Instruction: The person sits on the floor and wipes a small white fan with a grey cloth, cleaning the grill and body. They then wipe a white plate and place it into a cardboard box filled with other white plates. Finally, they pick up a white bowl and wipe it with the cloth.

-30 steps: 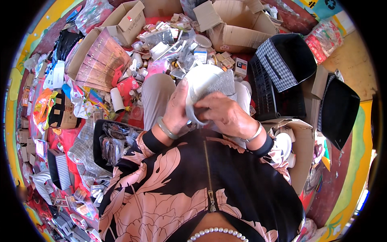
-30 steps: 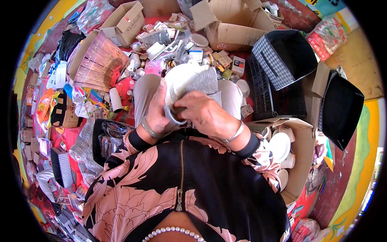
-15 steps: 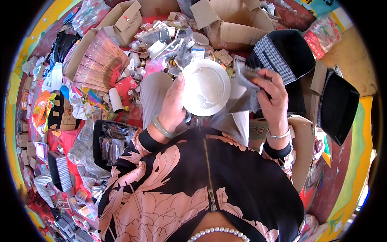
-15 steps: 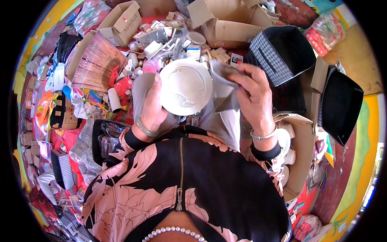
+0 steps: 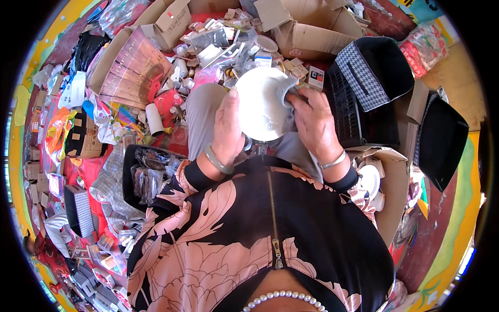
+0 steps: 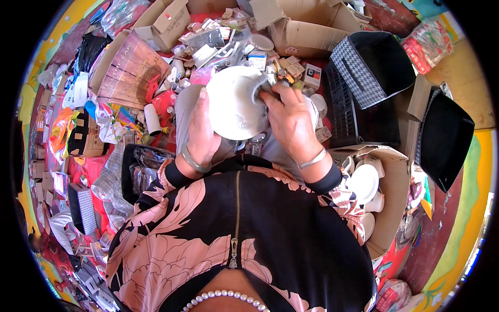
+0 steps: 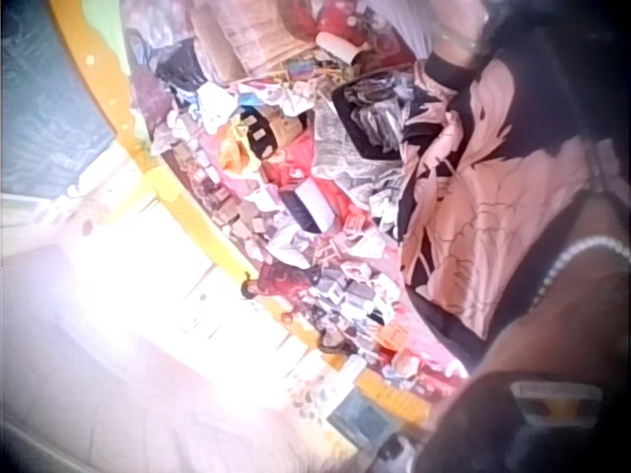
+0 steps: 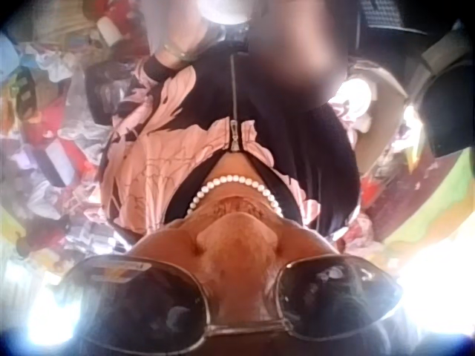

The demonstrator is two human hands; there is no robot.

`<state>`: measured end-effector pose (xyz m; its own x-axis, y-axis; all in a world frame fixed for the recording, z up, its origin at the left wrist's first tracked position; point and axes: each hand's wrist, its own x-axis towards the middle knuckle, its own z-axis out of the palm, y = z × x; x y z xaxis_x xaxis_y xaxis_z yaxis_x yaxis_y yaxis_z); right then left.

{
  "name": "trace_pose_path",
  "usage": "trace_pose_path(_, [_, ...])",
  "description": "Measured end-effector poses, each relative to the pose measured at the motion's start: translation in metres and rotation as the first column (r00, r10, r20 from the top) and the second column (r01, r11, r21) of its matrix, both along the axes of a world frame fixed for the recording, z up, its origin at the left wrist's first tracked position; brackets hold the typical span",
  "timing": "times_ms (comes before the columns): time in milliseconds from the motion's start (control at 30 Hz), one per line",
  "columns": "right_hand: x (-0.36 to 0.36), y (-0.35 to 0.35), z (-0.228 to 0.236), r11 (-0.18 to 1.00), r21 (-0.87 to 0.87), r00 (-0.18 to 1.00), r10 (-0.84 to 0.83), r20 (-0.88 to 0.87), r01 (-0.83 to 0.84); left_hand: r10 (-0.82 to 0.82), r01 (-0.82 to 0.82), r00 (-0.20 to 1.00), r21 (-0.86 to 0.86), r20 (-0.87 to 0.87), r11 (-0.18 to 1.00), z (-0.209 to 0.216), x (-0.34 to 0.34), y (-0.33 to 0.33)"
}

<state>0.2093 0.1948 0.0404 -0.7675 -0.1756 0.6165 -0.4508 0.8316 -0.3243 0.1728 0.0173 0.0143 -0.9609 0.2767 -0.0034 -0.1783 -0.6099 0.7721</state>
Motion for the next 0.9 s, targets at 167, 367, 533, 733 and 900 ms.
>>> trace_pose_path(167, [0.022, -0.012, -0.005, 0.992, -0.093, 0.992, 0.093, 0.079, -0.085, 0.045, -0.048, 0.997, 0.051, 0.061, 0.998, 0.007, -0.003, 0.007])
trace_pose_path(367, [0.028, -0.021, -0.005, 0.966, -0.122, 0.972, 0.233, 0.042, -0.227, 0.037, -0.041, 0.997, 0.069, 0.066, 0.997, 0.014, -0.003, 0.004])
trace_pose_path(533, [0.019, -0.002, -0.006, 0.993, -0.116, 0.999, 0.037, 0.011, -0.035, 0.001, -0.001, 1.000, -0.002, -0.009, 1.000, -0.001, -0.006, -0.005])
trace_pose_path(733, [-0.002, 0.005, 0.004, 0.941, -0.272, 0.977, -0.212, -0.011, 0.201, -0.231, 0.136, 0.937, -0.334, -0.263, 0.933, -0.010, 0.011, 0.003])
trace_pose_path(900, [-0.007, -0.012, 0.012, 0.972, -0.135, 0.968, -0.212, -0.135, 0.194, -0.216, 0.149, 0.926, -0.225, -0.310, 0.963, -0.005, 0.010, 0.004])
